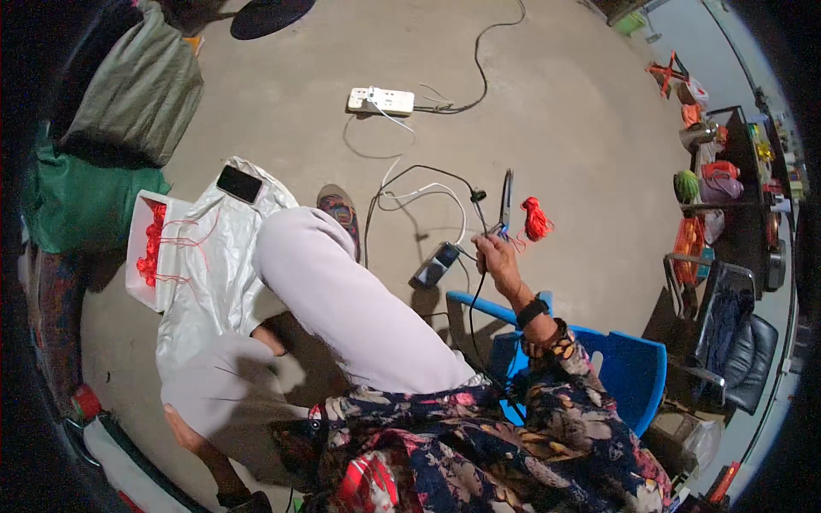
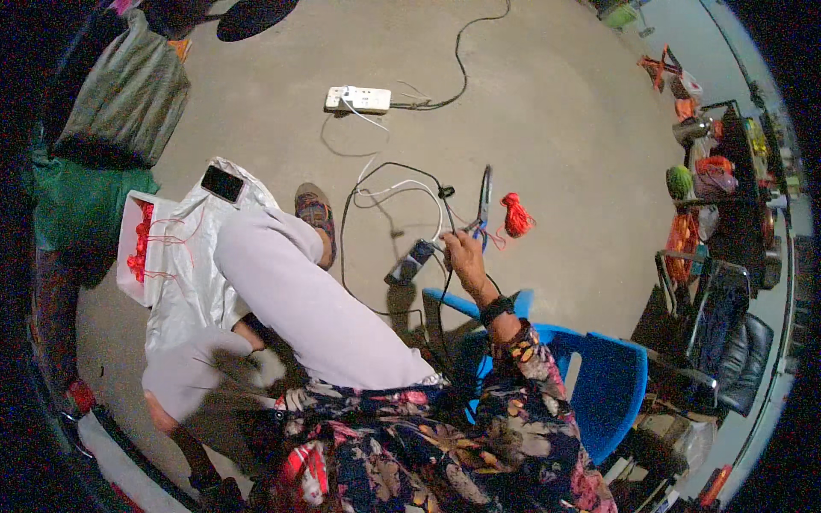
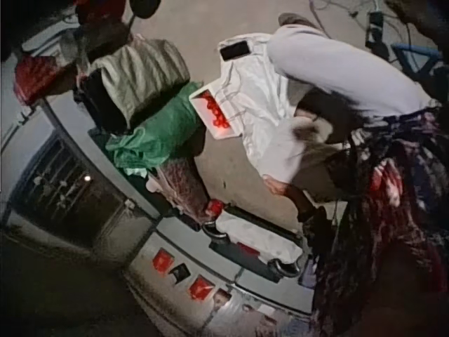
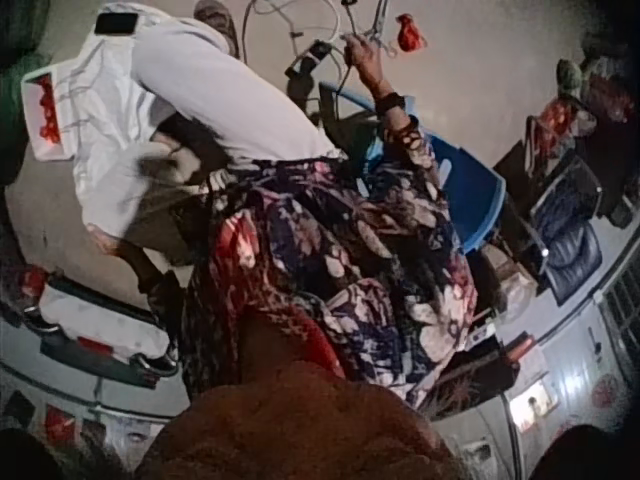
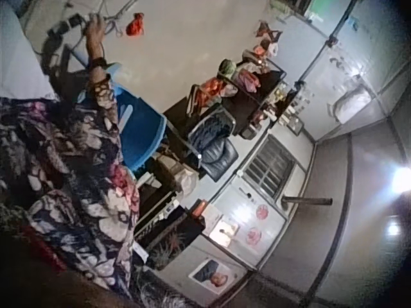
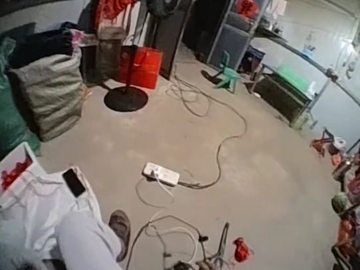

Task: Tying and bundling loops of red ribbon, then cutting the excess with scissors.

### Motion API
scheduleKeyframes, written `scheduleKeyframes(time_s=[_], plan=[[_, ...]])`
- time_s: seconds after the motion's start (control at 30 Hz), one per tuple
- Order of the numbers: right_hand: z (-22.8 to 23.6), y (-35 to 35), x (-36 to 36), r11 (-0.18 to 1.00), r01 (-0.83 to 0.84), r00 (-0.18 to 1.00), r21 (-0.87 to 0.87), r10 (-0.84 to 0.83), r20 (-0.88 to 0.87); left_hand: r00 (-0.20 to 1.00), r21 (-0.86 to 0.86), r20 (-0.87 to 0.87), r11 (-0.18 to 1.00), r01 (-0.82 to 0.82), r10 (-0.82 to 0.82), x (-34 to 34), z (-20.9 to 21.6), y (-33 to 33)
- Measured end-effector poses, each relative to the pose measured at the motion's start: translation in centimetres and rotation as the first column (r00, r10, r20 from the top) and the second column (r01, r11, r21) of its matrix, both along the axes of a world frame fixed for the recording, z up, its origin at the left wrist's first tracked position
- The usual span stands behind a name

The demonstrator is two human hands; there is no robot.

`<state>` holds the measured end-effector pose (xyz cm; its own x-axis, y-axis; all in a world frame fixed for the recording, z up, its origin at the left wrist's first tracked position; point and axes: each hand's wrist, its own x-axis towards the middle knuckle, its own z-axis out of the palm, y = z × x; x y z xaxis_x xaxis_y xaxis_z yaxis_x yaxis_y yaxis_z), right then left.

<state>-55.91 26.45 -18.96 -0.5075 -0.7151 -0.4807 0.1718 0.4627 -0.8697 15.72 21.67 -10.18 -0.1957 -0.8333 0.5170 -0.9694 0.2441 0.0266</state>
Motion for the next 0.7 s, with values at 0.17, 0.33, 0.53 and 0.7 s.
scheduleKeyframes(time_s=[0.17, 0.33, 0.53, 0.7], plan=[[7.2, -0.4, -2.3, 0.998, -0.053, 0.998, 0.019, 0.052, 0.035, 0.978, -0.010, -0.036, 0.979, 0.204, -0.204, -5.3, 3.3, -0.9], [13.8, 1.0, -4.2, 0.994, -0.108, 0.993, 0.024, 0.106, 0.057, 0.982, 0.201, -0.114, 0.971, -0.128, 0.153, -2.4, 2.1, -0.4], [16.8, 5.1, -6.2, 0.988, -0.072, 0.996, 0.134, 0.078, -0.042, 0.042, 0.572, -0.820, 0.820, 0.019, 0.571, -8.4, 5.2, -1.7], [16.7, 9.3, -7.3, 0.988, 0.008, 0.951, 0.151, 0.039, -0.305, 0.247, 0.553, -0.807, 0.833, -0.004, 0.537, -7.6, 4.7, -2.2]])
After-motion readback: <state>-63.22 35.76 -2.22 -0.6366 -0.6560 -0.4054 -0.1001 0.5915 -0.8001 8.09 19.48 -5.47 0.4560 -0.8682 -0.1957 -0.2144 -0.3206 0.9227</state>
